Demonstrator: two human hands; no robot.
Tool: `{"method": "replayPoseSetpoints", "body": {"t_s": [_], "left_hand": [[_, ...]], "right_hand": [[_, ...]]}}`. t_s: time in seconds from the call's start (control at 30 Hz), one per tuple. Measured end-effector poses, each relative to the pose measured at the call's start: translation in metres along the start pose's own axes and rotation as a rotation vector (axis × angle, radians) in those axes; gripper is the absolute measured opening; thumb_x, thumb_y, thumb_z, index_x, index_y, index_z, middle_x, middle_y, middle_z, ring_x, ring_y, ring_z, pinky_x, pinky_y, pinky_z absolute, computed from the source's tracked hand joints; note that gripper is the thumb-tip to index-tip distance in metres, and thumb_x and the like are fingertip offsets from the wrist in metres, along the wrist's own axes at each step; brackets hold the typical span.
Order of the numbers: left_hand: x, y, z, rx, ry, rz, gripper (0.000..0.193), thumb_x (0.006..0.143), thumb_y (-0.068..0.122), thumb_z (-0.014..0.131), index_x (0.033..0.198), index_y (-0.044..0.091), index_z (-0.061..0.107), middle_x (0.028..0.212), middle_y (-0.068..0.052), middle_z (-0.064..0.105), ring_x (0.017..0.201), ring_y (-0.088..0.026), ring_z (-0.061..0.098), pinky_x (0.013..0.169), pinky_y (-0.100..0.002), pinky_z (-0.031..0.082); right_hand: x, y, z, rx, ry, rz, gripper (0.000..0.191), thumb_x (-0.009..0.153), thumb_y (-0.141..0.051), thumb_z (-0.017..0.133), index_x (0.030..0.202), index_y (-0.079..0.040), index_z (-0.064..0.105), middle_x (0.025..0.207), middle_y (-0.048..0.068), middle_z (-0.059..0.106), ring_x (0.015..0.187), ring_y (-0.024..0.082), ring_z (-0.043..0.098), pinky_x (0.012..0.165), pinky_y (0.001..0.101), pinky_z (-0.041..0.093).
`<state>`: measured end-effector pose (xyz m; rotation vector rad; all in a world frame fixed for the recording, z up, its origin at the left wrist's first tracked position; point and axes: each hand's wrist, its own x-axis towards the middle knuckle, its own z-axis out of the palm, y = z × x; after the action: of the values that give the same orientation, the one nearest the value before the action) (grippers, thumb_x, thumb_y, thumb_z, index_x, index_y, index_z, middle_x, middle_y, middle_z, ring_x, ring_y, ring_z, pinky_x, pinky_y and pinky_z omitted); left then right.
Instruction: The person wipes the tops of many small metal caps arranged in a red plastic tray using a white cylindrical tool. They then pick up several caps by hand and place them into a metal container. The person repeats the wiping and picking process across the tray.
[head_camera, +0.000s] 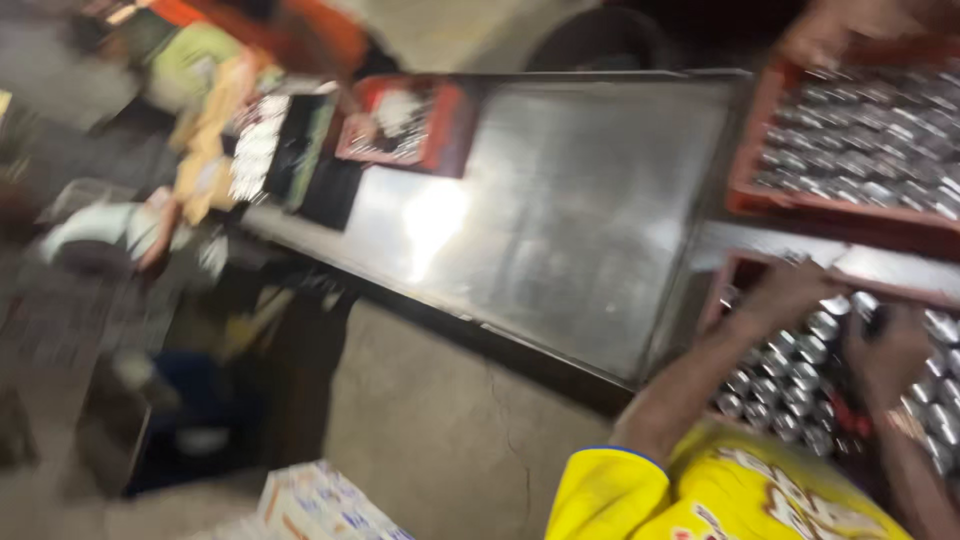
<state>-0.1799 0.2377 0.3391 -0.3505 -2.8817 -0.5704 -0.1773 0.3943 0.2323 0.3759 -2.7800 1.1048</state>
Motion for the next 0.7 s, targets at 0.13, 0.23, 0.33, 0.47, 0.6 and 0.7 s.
{"method": "replayPoseSetpoints", "body": {"t_s": [0.13, 0.23, 0.33, 0.47, 0.6, 0.7], "left_hand": [[0.003, 0.015, -0.035, 0.096, -0.098, 0.031, 0.030, 0.088, 0.032, 0.057, 0.108, 0.042, 0.076, 0.161, -0.002, 0.047, 0.123, -0.031, 0.064, 0.110, -0.050, 0.049], [0.000, 0.032, -0.055, 0.125, -0.141, 0.005, 0.029, 0.090, 0.034, 0.057, 0.108, 0.043, 0.076, 0.161, -0.001, 0.048, 0.128, -0.030, 0.062, 0.115, -0.050, 0.048], [-0.002, 0.044, -0.064, 0.191, -0.147, -0.037, 0.025, 0.090, 0.033, 0.057, 0.103, 0.041, 0.077, 0.154, 0.000, 0.056, 0.128, -0.030, 0.062, 0.117, -0.051, 0.046], [0.000, 0.050, -0.067, 0.150, -0.090, -0.105, 0.020, 0.080, 0.032, 0.064, 0.094, 0.038, 0.077, 0.143, -0.003, 0.063, 0.129, -0.036, 0.061, 0.114, -0.051, 0.047], [-0.001, 0.051, -0.068, 0.168, -0.121, -0.037, 0.021, 0.093, 0.021, 0.062, 0.094, 0.037, 0.076, 0.131, -0.007, 0.067, 0.123, -0.031, 0.066, 0.124, -0.055, 0.044], [-0.002, 0.052, -0.067, 0.168, -0.138, -0.046, 0.027, 0.091, 0.017, 0.059, 0.095, 0.038, 0.076, 0.123, -0.006, 0.068, 0.115, -0.028, 0.068, 0.120, -0.051, 0.044]], "right_hand": [[-0.005, 0.002, -0.006, -0.175, 0.085, -0.160, 0.050, 0.099, -0.030, 0.077, 0.128, 0.007, 0.059, 0.133, 0.028, 0.059, 0.111, 0.043, 0.062, 0.093, 0.0487, 0.055], [0.004, 0.016, -0.018, -0.025, -0.117, 0.000, 0.052, 0.094, -0.033, 0.078, 0.125, 0.006, 0.064, 0.123, 0.029, 0.066, 0.106, 0.044, 0.068, 0.084, 0.0498, 0.057], [0.013, 0.040, -0.039, 0.454, -0.604, 0.478, 0.045, 0.095, -0.032, 0.076, 0.121, 0.004, 0.070, 0.100, 0.024, 0.073, 0.090, 0.042, 0.073, 0.076, 0.0507, 0.059], [0.006, 0.056, -0.045, 0.323, -0.775, 0.416, 0.043, 0.093, -0.032, 0.076, 0.118, 0.003, 0.071, 0.097, 0.022, 0.073, 0.088, 0.039, 0.072, 0.076, 0.0488, 0.058], [0.001, 0.050, -0.038, 0.234, -0.811, 0.324, 0.041, 0.091, -0.032, 0.077, 0.114, 0.001, 0.072, 0.093, 0.020, 0.072, 0.085, 0.036, 0.071, 0.075, 0.0469, 0.057], [0.006, 0.042, -0.036, 0.202, -0.829, 0.255, 0.039, 0.090, -0.032, 0.077, 0.111, 0.001, 0.072, 0.090, 0.019, 0.072, 0.083, 0.034, 0.070, 0.075, 0.0455, 0.056]]}}
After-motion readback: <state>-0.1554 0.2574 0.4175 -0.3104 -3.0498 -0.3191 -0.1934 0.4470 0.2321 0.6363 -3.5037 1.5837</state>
